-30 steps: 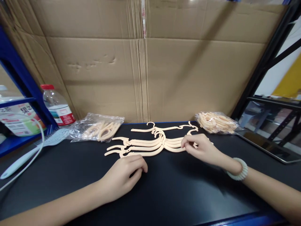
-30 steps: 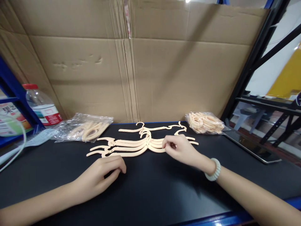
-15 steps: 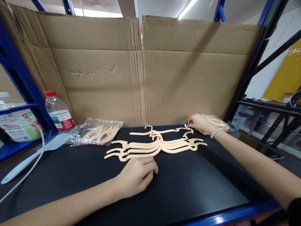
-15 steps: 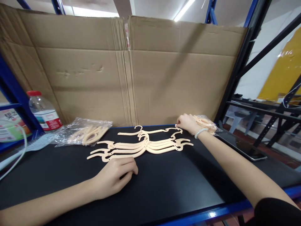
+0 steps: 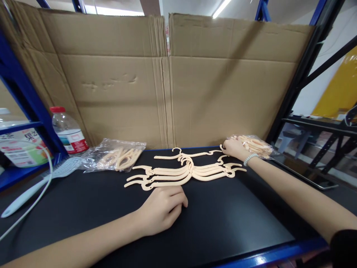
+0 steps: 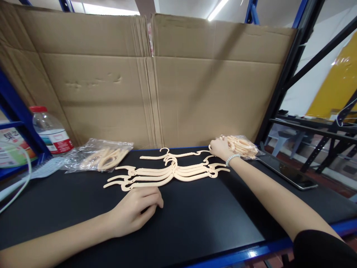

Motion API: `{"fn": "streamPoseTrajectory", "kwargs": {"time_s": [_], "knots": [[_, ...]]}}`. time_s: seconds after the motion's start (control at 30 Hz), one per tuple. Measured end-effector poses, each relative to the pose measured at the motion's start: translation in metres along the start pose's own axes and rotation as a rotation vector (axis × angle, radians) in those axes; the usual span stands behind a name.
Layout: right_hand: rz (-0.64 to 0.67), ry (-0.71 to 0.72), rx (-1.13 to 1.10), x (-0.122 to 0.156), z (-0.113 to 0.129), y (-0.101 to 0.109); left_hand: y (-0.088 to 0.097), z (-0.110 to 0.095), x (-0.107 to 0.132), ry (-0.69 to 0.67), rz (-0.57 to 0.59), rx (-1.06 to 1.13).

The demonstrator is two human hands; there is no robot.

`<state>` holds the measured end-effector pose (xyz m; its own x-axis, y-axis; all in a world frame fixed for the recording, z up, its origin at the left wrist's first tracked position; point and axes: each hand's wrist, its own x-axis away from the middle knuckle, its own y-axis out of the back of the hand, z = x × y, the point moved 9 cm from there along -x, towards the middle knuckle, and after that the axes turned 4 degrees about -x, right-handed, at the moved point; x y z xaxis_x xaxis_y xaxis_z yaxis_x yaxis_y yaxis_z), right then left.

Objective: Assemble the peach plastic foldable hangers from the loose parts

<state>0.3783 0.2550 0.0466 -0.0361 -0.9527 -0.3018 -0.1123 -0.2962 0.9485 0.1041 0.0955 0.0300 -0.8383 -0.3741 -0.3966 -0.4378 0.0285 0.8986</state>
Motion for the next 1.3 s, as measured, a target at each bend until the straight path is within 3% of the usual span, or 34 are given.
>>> {"fn": "streamPoseTrajectory", "kwargs": {"time_s": [0.17, 0.27, 0.37, 0.47, 0.53, 0.67, 0.77, 0.9, 1.0, 1.2, 1.3], "knots": [[-0.022, -0.011, -0.264, 0.003, -0.002, 0.023, 0.002, 0.001, 0.002, 0.016, -0.003, 0.074], [0.009, 0.037, -0.475, 0.012, 0.014, 0.036, 0.006, 0.004, 0.003, 0.107, -0.031, 0.195], [0.068, 0.119, -0.735, 0.028, 0.049, 0.045, 0.003, 0.012, 0.005, 0.311, -0.048, 0.406], [0.294, 0.232, -1.357, 0.054, 0.104, 0.051, -0.009, 0.019, 0.009, 0.524, -0.058, 0.777], [0.417, 0.332, -1.507, 0.075, 0.141, 0.060, -0.017, 0.021, 0.010, 0.619, -0.073, 0.999], [0.556, 0.507, -1.476, 0.107, 0.193, 0.074, -0.022, 0.029, 0.013, 0.711, -0.135, 1.221], [0.464, 0.595, -1.386, 0.106, 0.205, 0.080, -0.021, 0.039, 0.017, 0.751, -0.221, 1.310], [0.260, 0.584, -1.234, 0.068, 0.190, 0.074, -0.016, 0.045, 0.021, 0.768, -0.291, 1.317], [-0.026, 0.489, -0.754, 0.028, 0.161, 0.062, -0.015, 0.047, 0.022, 0.801, -0.312, 1.326], [0.039, 0.480, -0.557, -0.009, 0.140, 0.005, -0.016, 0.050, 0.026, 0.860, -0.362, 1.331], [0.039, 0.489, -0.568, -0.011, 0.140, -0.007, -0.013, 0.050, 0.025, 0.835, -0.375, 1.318]]}}
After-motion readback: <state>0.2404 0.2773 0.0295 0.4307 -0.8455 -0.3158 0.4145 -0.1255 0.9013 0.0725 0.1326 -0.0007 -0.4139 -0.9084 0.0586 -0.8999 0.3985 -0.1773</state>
